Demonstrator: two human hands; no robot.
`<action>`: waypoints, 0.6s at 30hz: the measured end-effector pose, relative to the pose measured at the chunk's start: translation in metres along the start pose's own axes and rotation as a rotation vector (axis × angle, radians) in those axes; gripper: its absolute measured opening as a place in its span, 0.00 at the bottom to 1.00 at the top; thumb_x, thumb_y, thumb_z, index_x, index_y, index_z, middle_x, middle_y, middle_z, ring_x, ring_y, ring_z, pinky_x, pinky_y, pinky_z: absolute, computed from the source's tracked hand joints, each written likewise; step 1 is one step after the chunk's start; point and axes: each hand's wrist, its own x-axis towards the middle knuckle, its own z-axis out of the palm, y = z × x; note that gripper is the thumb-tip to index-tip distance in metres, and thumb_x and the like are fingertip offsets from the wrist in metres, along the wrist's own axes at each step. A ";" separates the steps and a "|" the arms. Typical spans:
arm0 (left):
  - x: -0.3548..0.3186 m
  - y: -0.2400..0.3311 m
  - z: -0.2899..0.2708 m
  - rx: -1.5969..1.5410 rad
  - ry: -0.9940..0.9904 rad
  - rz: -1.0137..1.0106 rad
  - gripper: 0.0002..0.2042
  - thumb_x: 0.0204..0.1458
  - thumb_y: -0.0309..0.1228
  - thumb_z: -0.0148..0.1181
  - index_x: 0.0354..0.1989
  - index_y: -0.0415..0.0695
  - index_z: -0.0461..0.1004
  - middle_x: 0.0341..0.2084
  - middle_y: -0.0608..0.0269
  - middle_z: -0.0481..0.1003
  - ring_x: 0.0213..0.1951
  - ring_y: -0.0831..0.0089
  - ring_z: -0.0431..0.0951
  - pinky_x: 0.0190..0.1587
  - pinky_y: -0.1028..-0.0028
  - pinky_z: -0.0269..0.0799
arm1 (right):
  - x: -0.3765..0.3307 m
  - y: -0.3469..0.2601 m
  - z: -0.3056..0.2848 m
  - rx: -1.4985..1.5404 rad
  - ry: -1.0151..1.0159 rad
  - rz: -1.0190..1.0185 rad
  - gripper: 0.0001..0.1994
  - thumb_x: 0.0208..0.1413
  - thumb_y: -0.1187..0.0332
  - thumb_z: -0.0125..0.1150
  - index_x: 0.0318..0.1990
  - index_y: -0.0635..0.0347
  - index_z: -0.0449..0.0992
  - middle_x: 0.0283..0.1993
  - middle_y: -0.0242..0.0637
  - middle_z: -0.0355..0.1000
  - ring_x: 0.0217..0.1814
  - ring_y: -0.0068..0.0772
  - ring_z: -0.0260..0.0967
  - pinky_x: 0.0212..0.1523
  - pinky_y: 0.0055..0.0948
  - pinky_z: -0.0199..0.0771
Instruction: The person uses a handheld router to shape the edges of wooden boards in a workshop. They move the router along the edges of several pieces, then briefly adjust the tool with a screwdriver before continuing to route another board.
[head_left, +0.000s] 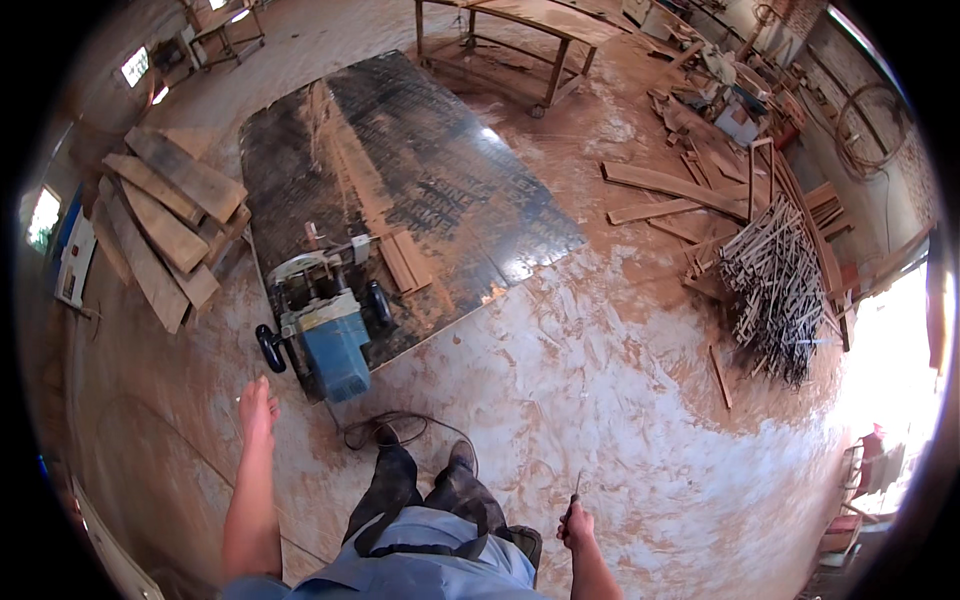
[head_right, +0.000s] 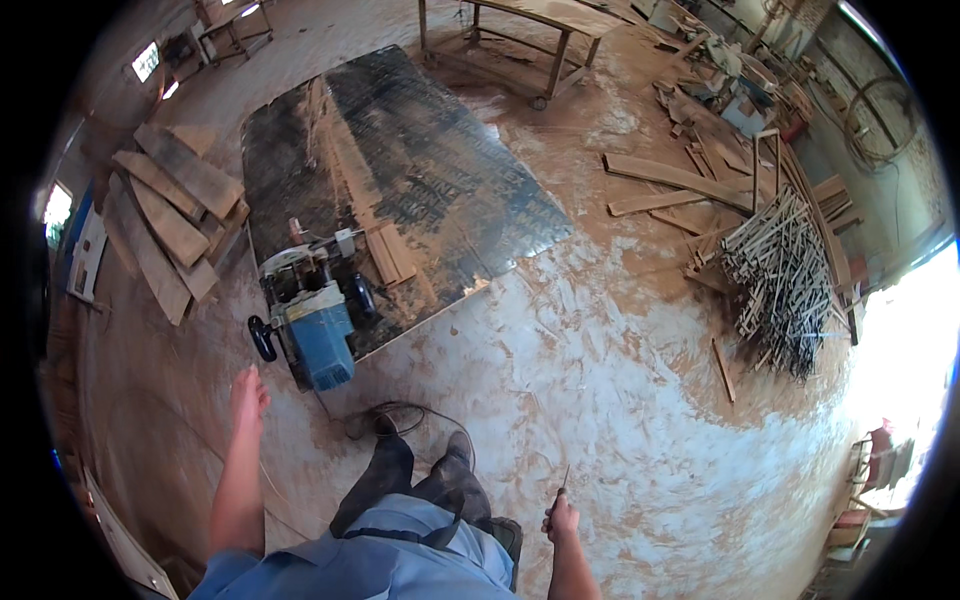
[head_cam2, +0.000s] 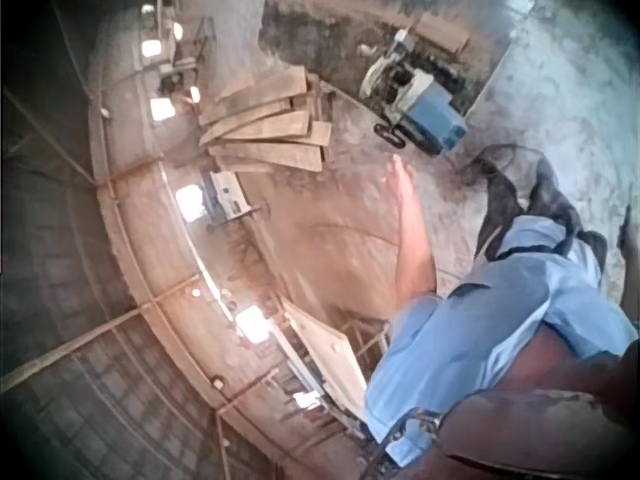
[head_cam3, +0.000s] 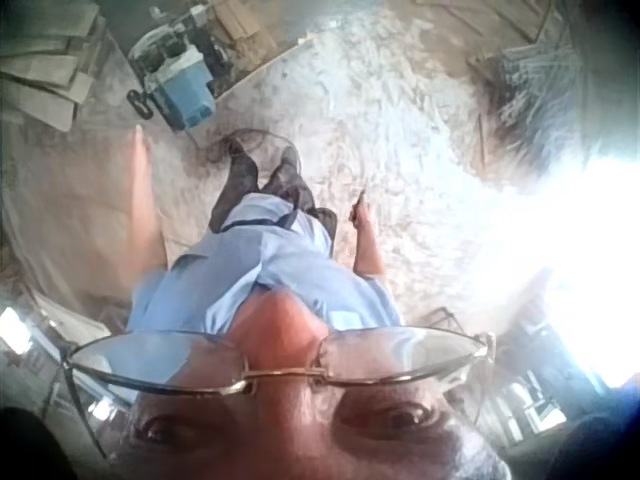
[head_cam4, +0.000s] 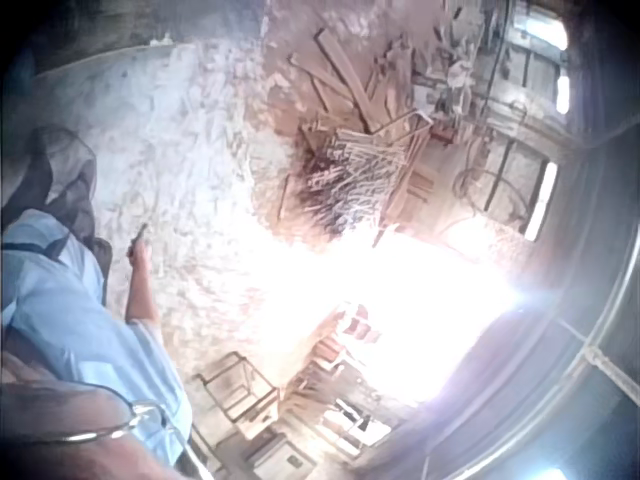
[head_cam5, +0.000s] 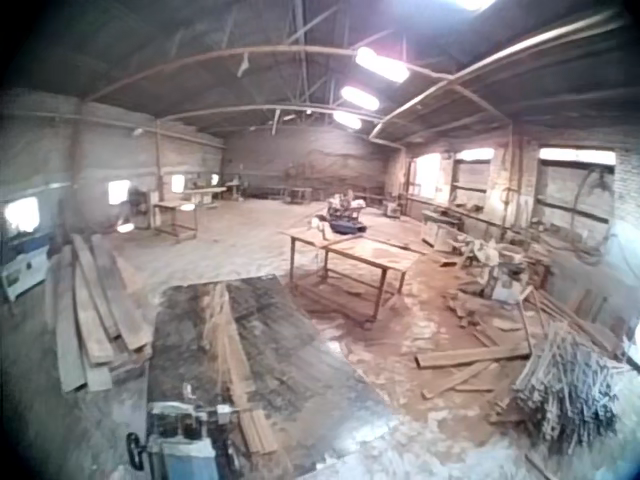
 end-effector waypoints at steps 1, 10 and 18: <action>0.012 0.005 -0.003 -0.012 0.025 0.004 0.23 0.58 0.47 0.57 0.55 0.45 0.70 0.38 0.69 0.73 0.37 0.78 0.71 0.35 0.77 0.68 | -0.004 -0.005 0.013 0.009 -0.012 -0.019 0.14 0.61 0.56 0.50 0.32 0.57 0.65 0.23 0.40 0.66 0.15 0.34 0.61 0.13 0.37 0.62; 0.135 0.042 -0.071 -0.012 0.018 0.225 0.40 0.55 0.48 0.61 0.65 0.27 0.55 0.45 0.53 0.75 0.46 0.70 0.73 0.48 0.69 0.70 | -0.118 -0.010 0.178 -0.113 -0.070 -0.202 0.12 0.61 0.62 0.55 0.37 0.61 0.64 0.26 0.38 0.66 0.17 0.30 0.63 0.15 0.34 0.67; 0.174 0.073 -0.096 -0.008 -0.028 0.185 0.47 0.49 0.53 0.65 0.66 0.28 0.53 0.56 0.37 0.68 0.58 0.51 0.69 0.60 0.63 0.64 | -0.219 -0.005 0.311 0.019 -0.089 -0.495 0.11 0.57 0.63 0.58 0.35 0.58 0.63 0.21 0.31 0.59 0.12 0.25 0.57 0.11 0.28 0.61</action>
